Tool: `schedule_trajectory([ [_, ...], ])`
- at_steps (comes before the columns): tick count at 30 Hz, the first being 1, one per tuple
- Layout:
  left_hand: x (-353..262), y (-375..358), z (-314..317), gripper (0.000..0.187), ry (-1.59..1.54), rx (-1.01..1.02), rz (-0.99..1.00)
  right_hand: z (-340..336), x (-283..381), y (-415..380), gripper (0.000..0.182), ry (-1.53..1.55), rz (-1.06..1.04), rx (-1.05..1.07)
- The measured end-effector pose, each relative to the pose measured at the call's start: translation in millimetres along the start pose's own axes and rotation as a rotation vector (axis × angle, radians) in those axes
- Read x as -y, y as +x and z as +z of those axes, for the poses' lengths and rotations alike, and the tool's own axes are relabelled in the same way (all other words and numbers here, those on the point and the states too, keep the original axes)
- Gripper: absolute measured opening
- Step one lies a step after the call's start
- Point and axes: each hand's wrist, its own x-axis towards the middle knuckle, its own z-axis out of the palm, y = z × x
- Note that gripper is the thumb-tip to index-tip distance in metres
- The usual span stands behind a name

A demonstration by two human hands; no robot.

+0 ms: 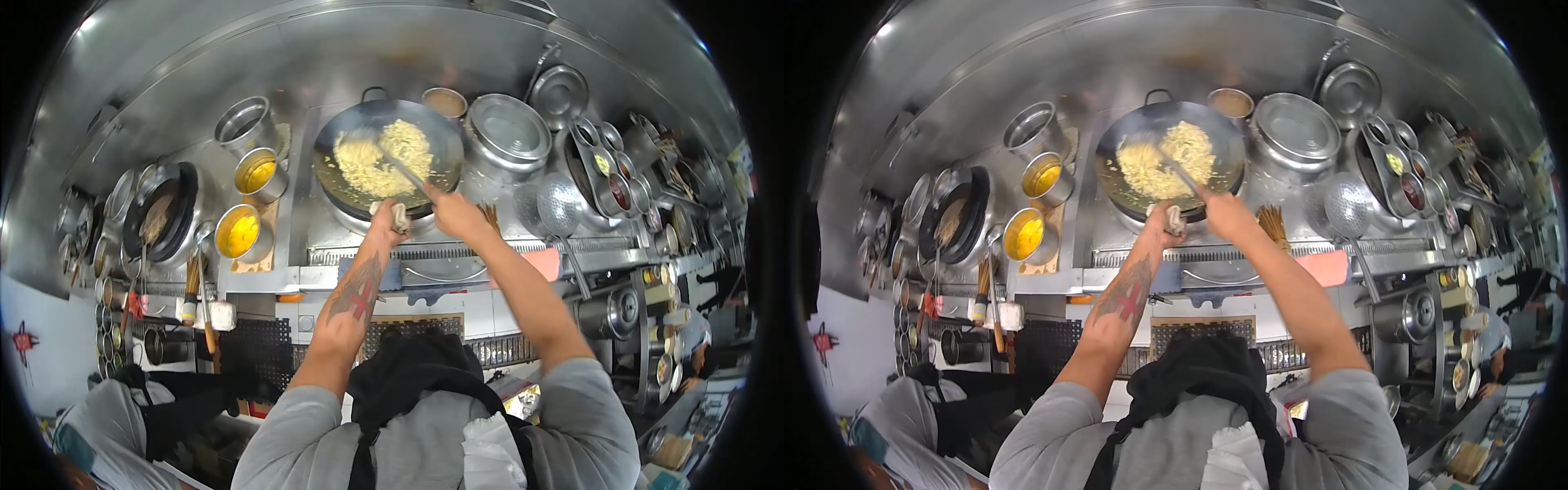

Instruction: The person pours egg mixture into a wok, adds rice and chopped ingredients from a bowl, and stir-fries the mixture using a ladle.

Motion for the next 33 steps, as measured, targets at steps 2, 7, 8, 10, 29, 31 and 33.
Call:
schedule_trajectory([
  [2,3,-4,3,0.021,-0.002,0.035,0.052,-38,-10,-55,0.055,-0.211,-0.033,0.084],
  [7,0,56,-23,0.014,0.004,-0.042,0.218,-123,-2,-114,0.05,-0.579,0.053,0.021],
  [8,4,33,-20,0.009,-0.006,-0.037,0.237,-152,-4,-132,0.049,-0.661,-0.041,-0.023],
  [10,25,-23,-34,0.008,-0.053,0.016,0.252,-230,-8,-177,0.046,-0.531,-0.198,-0.101],
  [29,48,-42,-47,0.01,0.018,0.032,0.333,-253,63,-157,0.046,-0.494,-0.097,0.054],
  [31,34,-86,-20,0.007,-0.027,0.037,0.282,-297,114,-181,0.041,-0.545,0.172,0.227],
  [33,40,-155,6,0.008,-0.067,-0.025,0.188,-306,103,-186,0.042,-0.521,0.211,0.27],
])
